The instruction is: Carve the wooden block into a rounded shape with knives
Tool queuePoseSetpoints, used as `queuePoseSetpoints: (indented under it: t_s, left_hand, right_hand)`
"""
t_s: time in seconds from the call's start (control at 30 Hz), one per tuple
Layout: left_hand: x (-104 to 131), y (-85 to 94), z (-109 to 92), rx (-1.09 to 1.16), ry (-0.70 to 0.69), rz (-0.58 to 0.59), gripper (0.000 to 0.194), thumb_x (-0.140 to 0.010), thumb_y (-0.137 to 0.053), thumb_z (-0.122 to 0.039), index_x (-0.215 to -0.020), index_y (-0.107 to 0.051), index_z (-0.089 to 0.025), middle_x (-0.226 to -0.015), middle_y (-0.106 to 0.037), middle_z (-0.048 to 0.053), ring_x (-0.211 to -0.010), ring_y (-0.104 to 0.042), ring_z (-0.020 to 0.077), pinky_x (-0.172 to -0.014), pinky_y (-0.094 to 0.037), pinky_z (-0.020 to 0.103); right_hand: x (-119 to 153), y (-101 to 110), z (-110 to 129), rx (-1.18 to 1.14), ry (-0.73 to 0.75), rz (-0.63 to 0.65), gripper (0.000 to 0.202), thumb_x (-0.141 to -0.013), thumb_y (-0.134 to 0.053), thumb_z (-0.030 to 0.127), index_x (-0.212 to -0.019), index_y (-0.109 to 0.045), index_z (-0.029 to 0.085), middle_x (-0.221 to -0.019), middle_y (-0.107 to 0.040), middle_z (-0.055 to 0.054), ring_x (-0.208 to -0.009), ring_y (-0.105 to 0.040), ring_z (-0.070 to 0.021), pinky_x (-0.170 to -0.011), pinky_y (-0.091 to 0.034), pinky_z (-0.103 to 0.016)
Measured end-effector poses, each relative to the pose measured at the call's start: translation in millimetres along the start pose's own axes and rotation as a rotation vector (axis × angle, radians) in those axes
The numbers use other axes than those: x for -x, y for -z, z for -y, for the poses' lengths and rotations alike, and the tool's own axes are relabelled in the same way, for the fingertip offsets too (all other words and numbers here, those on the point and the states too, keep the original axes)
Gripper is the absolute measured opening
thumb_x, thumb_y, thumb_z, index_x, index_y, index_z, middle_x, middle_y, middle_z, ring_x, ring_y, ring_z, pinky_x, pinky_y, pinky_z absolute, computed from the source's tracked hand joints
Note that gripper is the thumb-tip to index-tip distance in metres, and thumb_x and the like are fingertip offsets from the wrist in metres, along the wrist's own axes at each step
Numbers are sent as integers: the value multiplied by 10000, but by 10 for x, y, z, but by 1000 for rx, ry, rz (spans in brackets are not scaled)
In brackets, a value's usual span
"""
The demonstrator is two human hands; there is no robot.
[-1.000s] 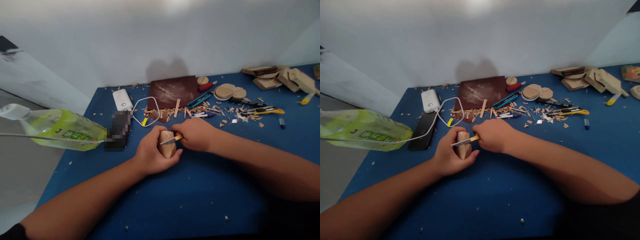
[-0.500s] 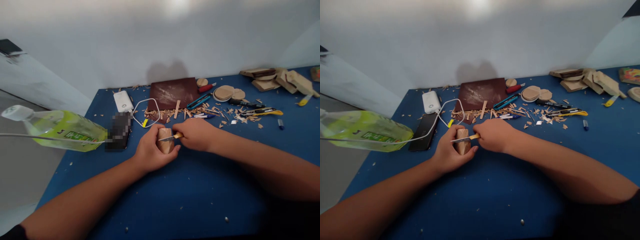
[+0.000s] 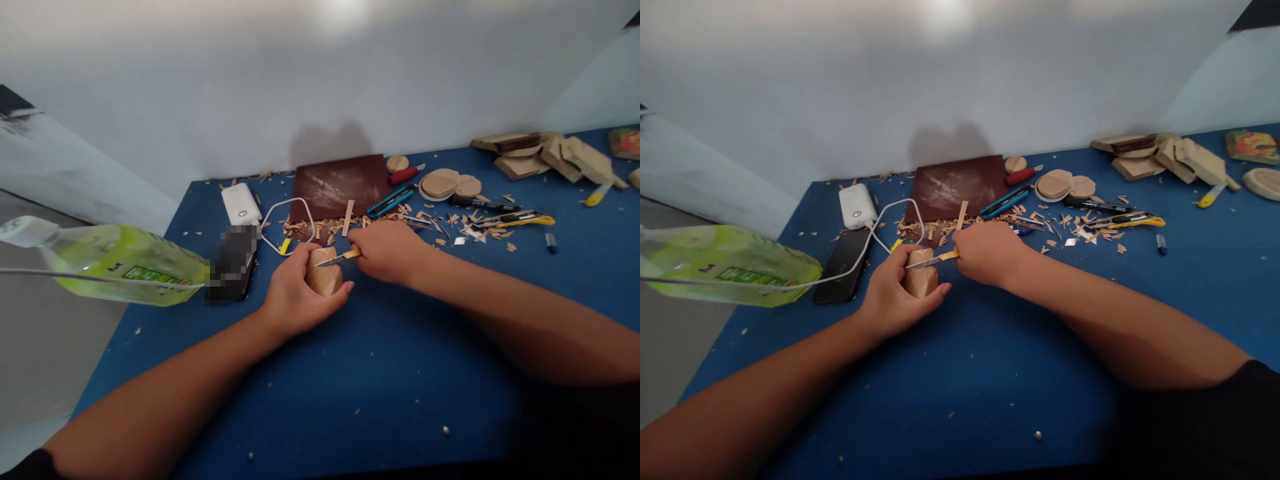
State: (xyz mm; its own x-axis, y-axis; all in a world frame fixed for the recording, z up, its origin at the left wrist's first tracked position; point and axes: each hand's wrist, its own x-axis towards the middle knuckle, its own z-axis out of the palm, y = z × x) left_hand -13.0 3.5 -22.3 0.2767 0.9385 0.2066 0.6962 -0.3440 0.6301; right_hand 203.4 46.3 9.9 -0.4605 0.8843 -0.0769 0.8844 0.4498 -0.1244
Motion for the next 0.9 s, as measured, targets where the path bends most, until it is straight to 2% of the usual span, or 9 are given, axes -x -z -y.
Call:
queuePoseSetpoints:
  t_s: [0.3,0.43,0.5,0.6,0.73,0.9]
  left_hand:
    - [-51,9,35,41,78,-2,622,-732,-858,-590,-1144,-582,-215,-945,-708,34,-787,-687,232,-712,-540,354]
    - [27,31,-9,21,-1,4,573,-759,-837,-564,-1129,-566,-221,-917,-682,18,-753,-665,209,-706,-536,343]
    - [54,31,-18,19,-25,23,568,-768,-833,-557,-1136,-558,-223,-914,-677,14,-743,-660,200,-708,-538,340]
    - [44,7,14,11,4,30,582,-773,-833,-580,-1141,-558,-223,-925,-684,17,-765,-668,209,-726,-542,349]
    - [15,-34,71,32,10,26,600,-775,-838,-578,-1165,-555,-222,-978,-698,31,-818,-683,222,-743,-542,357]
    - [37,-37,52,36,-5,13,563,-774,-839,-540,-1139,-553,-221,-955,-683,19,-786,-662,203,-690,-530,327]
  right_hand:
    - [-38,-22,-54,34,-106,-36,294,-963,-490,241,-1054,-763,182,-1015,-811,-164,-926,-762,-317,-787,-512,-381]
    - [-60,34,-213,59,-271,-20,334,-980,-468,230,-1114,-764,151,-1065,-802,-211,-942,-762,-340,-785,-511,-395]
    - [-56,70,-263,50,-291,-48,329,-980,-470,253,-1113,-756,162,-1053,-802,-197,-909,-756,-336,-752,-492,-387]
    - [-21,81,-202,-3,-154,-85,288,-963,-478,274,-1070,-736,205,-996,-804,-130,-860,-739,-298,-706,-437,-356]
    - [46,15,-2,-84,47,4,247,-966,-479,292,-1005,-710,216,-937,-800,-91,-825,-717,-257,-661,-363,-331]
    - [81,-35,90,-104,78,61,206,-948,-519,298,-1017,-699,224,-929,-798,-79,-795,-710,-248,-645,-336,-323]
